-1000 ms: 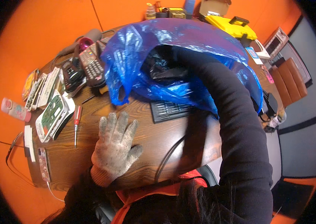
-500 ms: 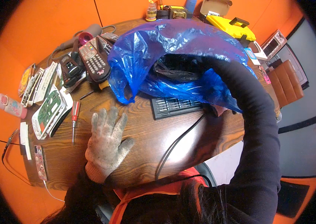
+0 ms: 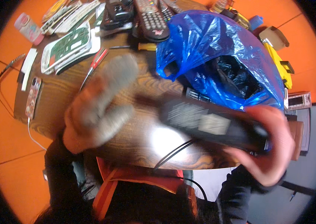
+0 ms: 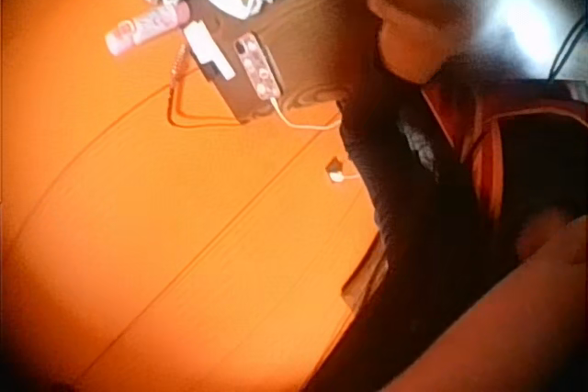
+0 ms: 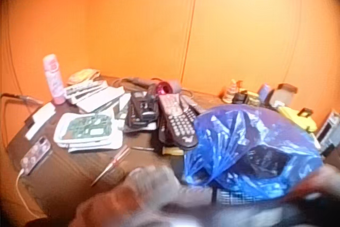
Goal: The person disassembles a black remote control using a screwdriver, removes the battery cover and internal circuit board, then reassembles it. They repeat the process with a second remote control, removing screws, opening the case, and inspecting the interior.
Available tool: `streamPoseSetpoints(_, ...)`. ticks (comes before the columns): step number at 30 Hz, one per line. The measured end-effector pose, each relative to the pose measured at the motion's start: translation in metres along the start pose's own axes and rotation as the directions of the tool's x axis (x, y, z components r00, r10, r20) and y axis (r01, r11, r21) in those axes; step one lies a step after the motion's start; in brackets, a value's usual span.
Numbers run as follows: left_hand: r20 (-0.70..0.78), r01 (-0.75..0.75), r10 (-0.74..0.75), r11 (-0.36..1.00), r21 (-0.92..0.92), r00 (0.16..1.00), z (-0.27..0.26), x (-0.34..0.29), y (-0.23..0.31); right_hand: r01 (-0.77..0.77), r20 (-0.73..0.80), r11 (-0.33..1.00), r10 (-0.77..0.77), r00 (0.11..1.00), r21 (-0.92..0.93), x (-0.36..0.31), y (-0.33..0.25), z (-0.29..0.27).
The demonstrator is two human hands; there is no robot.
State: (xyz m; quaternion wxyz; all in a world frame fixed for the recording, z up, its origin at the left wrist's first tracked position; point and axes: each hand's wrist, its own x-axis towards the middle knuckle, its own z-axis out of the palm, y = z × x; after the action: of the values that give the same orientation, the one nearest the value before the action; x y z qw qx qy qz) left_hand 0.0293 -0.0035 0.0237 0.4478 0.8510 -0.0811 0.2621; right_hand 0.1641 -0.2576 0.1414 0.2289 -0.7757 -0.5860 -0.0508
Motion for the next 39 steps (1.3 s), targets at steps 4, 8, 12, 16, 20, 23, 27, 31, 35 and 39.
streamPoseSetpoints(4,0.438,-0.056,-0.013,0.988,0.145,0.899,-0.025,-0.007,-0.011,0.238,0.409,0.927,-0.344,0.845,0.288,0.046,0.032,0.082)
streamPoseSetpoints(8,0.694,0.453,-0.317,0.891,-0.016,0.647,-0.030,-0.012,-0.020,0.260,0.348,0.754,-0.543,0.764,0.604,0.070,0.050,0.134)
streamPoseSetpoints(12,0.750,0.900,-0.534,0.395,-0.186,0.389,-0.029,-0.007,-0.025,0.183,0.219,0.635,-0.500,0.838,0.750,0.086,0.052,0.158)
streamPoseSetpoints(16,0.598,0.888,-0.699,0.118,-0.445,0.393,-0.021,-0.011,-0.030,-0.033,0.084,0.567,-0.063,0.994,0.823,0.086,0.051,0.184)
streamPoseSetpoints(20,0.597,0.819,-0.636,0.100,-0.566,0.490,-0.007,-0.015,-0.038,-0.273,0.278,-0.079,0.051,0.959,0.959,0.076,0.044,0.204)
streamPoseSetpoints(23,0.601,0.885,-0.676,0.173,-0.432,0.426,0.002,-0.018,-0.037,-0.301,0.299,0.011,0.087,0.950,0.953,0.070,0.032,0.207)
streamPoseSetpoints(27,0.537,0.823,-0.674,0.194,-0.534,0.507,0.013,-0.021,-0.035,-0.300,0.288,0.047,0.178,0.941,0.953,0.069,0.022,0.208)
streamPoseSetpoints(31,0.581,0.837,-0.670,0.111,-0.536,0.462,0.020,-0.026,-0.034,-0.279,0.265,0.075,0.163,0.950,0.957,0.067,0.023,0.207)
streamPoseSetpoints(35,0.580,0.834,-0.658,0.137,-0.535,0.480,0.023,-0.024,-0.032,-0.331,0.287,0.192,0.225,0.931,0.924,0.066,0.024,0.203)
streamPoseSetpoints(39,0.624,0.857,-0.632,0.131,-0.498,0.459,0.020,-0.019,-0.032,-0.340,0.296,0.171,0.235,0.926,0.925,0.068,0.022,0.200)
